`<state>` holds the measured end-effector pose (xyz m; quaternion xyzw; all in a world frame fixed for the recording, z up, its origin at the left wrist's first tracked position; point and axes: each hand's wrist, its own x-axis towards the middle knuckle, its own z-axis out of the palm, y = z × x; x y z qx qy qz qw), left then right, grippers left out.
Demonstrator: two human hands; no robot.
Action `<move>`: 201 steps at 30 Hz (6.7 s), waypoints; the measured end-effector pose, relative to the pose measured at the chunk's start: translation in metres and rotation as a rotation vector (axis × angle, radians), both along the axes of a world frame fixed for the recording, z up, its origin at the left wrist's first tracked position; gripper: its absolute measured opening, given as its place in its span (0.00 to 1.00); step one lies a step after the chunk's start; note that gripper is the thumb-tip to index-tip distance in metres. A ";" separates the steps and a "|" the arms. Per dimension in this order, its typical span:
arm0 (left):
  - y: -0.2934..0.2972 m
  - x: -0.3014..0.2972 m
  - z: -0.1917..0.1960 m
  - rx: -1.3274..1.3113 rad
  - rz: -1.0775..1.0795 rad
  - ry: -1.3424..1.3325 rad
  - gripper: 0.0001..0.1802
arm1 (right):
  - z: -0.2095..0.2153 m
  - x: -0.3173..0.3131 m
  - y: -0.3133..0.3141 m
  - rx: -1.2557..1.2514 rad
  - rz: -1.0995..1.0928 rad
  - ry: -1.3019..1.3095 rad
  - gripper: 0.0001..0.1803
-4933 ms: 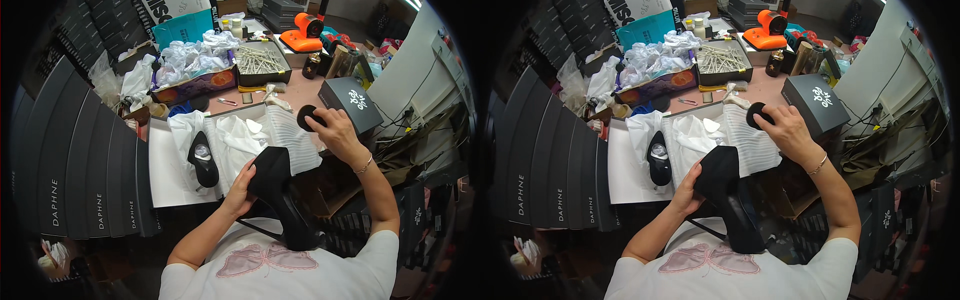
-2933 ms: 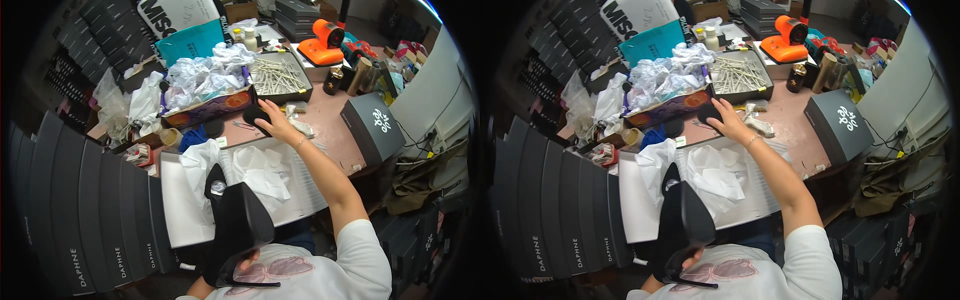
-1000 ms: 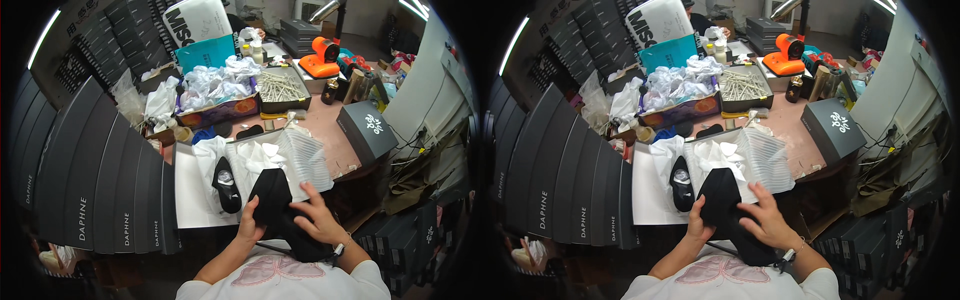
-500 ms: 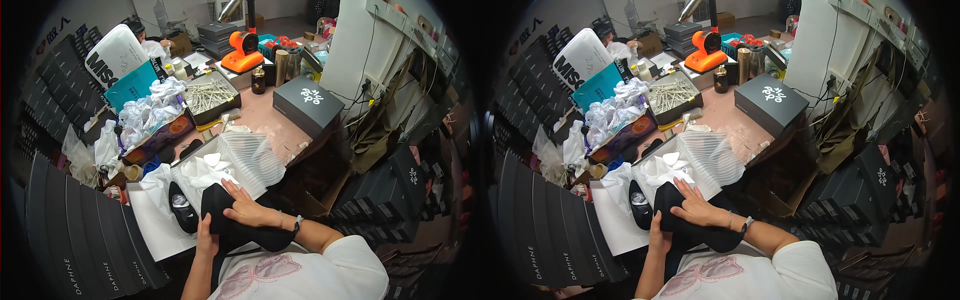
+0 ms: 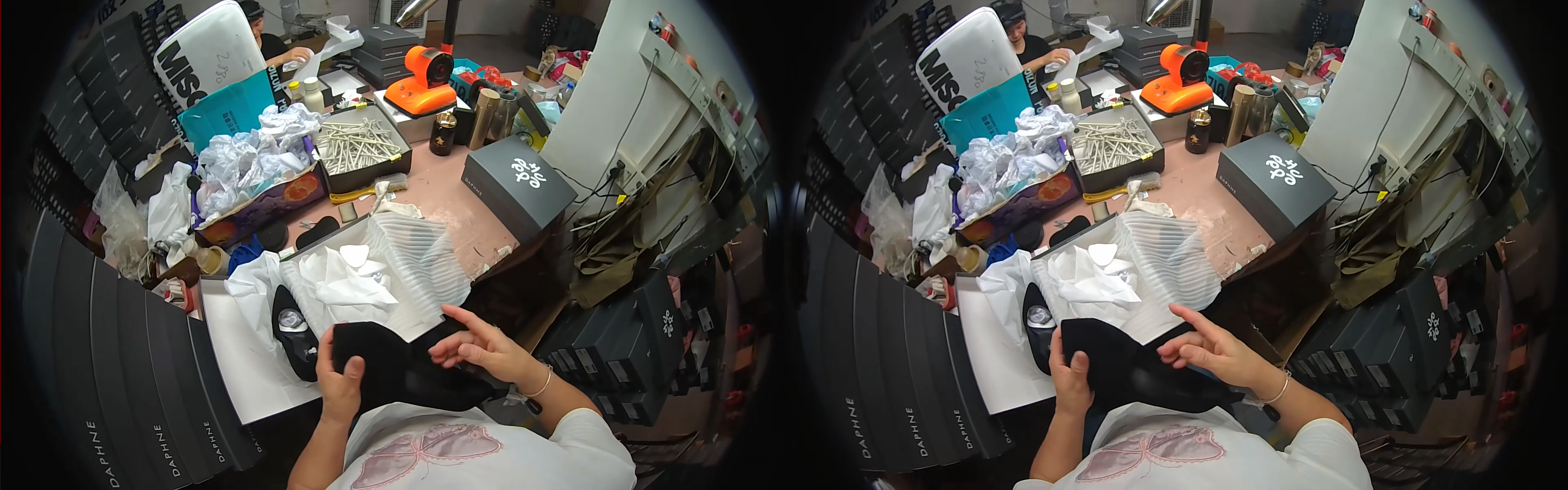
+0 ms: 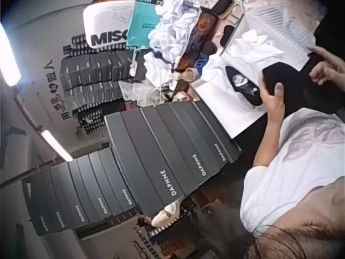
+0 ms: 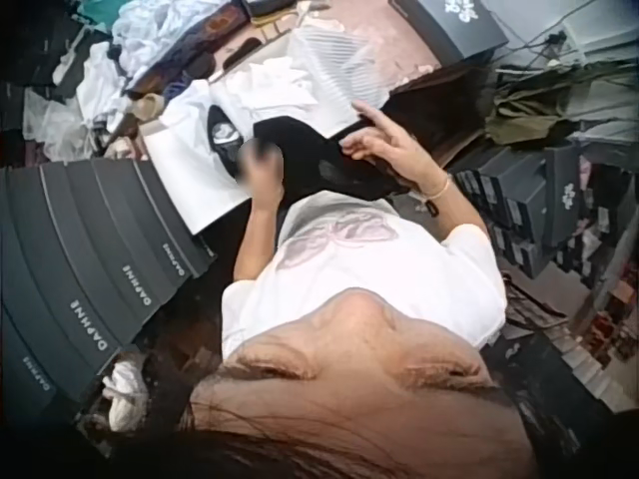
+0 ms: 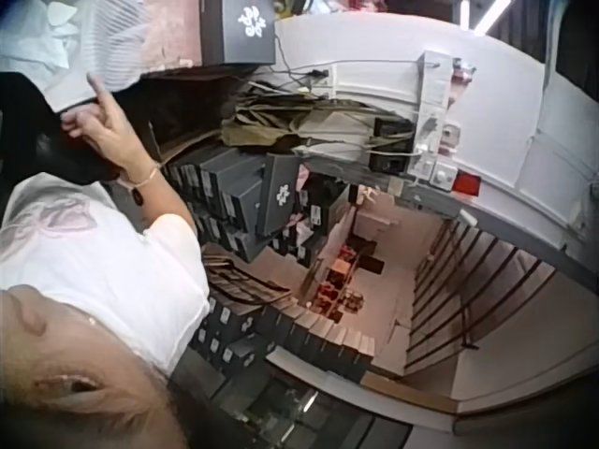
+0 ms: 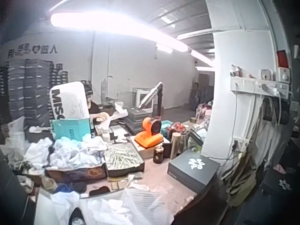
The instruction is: Cleaning and packing high-heeled shoes into boxes with protective tissue and foam.
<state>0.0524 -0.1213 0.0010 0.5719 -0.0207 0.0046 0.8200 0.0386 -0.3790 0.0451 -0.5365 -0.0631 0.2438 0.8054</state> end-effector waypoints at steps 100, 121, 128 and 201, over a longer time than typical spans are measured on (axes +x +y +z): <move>-0.021 -0.006 -0.072 -1.038 -0.114 0.601 0.43 | -0.144 0.232 0.102 -1.598 0.382 -1.102 0.14; -0.051 -0.032 -0.025 -0.648 -0.049 0.596 0.32 | -0.035 0.075 0.098 -1.120 -0.145 -0.984 0.38; -0.011 -0.026 -0.019 -0.886 -0.212 0.609 0.43 | -0.002 0.139 0.036 -0.671 0.165 -0.795 0.35; -0.044 -0.037 -0.032 -0.434 -0.124 0.687 0.17 | -0.052 0.087 0.095 -0.875 0.036 -0.829 0.47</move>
